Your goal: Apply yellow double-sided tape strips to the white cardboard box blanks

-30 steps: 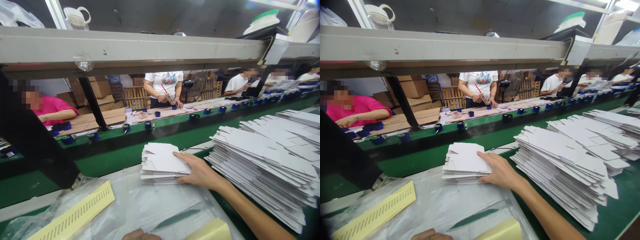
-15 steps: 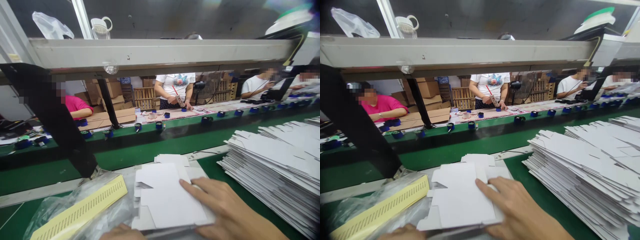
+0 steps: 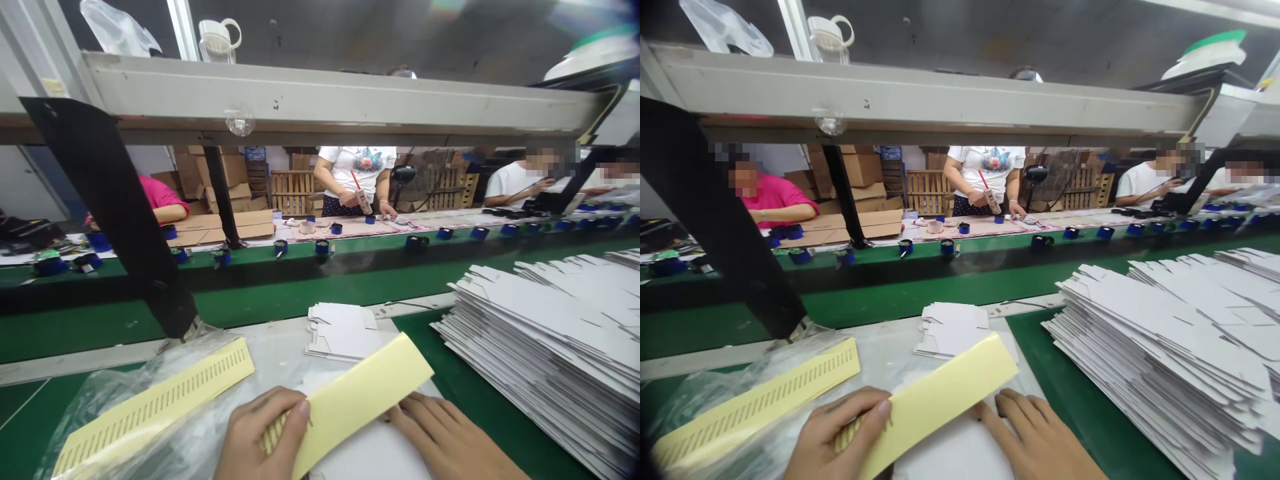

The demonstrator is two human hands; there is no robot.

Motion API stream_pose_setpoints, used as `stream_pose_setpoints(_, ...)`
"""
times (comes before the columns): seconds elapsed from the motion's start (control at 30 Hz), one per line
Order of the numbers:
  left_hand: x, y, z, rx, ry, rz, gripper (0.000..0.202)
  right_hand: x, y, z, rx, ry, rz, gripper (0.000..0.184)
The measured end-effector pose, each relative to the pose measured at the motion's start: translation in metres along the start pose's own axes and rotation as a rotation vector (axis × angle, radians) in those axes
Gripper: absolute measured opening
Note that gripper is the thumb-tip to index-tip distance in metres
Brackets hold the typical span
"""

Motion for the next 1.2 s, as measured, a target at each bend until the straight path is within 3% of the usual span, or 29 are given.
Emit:
stream_pose_setpoints(0.13,0.004,-0.002,0.002,-0.089,0.033,-0.025,0.030,-0.007,-0.017,-0.004,0.010,0.014,-0.076,0.069)
stream_pose_setpoints(0.3,-0.001,-0.016,0.002,-0.358,-0.019,-0.010,0.028,-0.019,-0.048,-0.037,-0.155,0.264,-0.203,0.020)
stream_pose_setpoints(0.33,-0.002,-0.017,0.001,-0.365,0.012,-0.014,0.028,-0.018,-0.054,-0.046,-0.223,0.302,-0.239,0.014)
stream_pose_setpoints(0.4,-0.001,-0.016,-0.001,-0.308,0.121,-0.048,0.025,-0.013,-0.064,-0.065,-0.362,0.348,-0.310,0.018)
stream_pose_setpoints(0.5,0.002,-0.008,-0.002,-0.113,0.338,-0.128,0.018,0.001,-0.069,-0.092,-0.448,0.327,-0.391,0.028)
stream_pose_setpoints(0.6,0.004,0.002,0.000,0.100,0.557,-0.187,0.014,0.010,-0.054,-0.112,-0.260,0.220,-0.459,0.022)
stream_pose_setpoints(0.7,0.006,0.009,0.005,0.210,0.710,-0.163,0.015,0.010,-0.027,-0.116,-0.003,0.233,-0.518,0.020)
stream_pose_setpoints(0.83,0.009,0.013,0.009,0.203,0.717,-0.141,0.016,0.006,-0.004,-0.103,0.158,0.333,-0.600,0.022)
stream_pose_setpoints(1.0,0.009,0.012,0.008,0.231,0.660,-0.141,0.017,0.005,-0.005,-0.090,0.190,0.357,-0.652,0.030)
stream_pose_setpoints(1.1,0.007,0.010,0.008,0.148,0.619,-0.143,0.014,0.003,-0.006,-0.088,0.217,0.334,-0.647,0.014)
stream_pose_setpoints(1.2,0.005,0.009,0.009,0.061,0.597,-0.135,0.015,0.000,-0.006,-0.087,0.212,0.325,-0.661,0.015)
Point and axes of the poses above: each hand's wrist, its own z-axis away from the middle knuckle, its own y-axis out of the palm, x = y × z, the point moved 2 cm from there along -z, towards the middle knuckle, and after that the axes turned 12 degrees about -x, right-handed, at the moved point
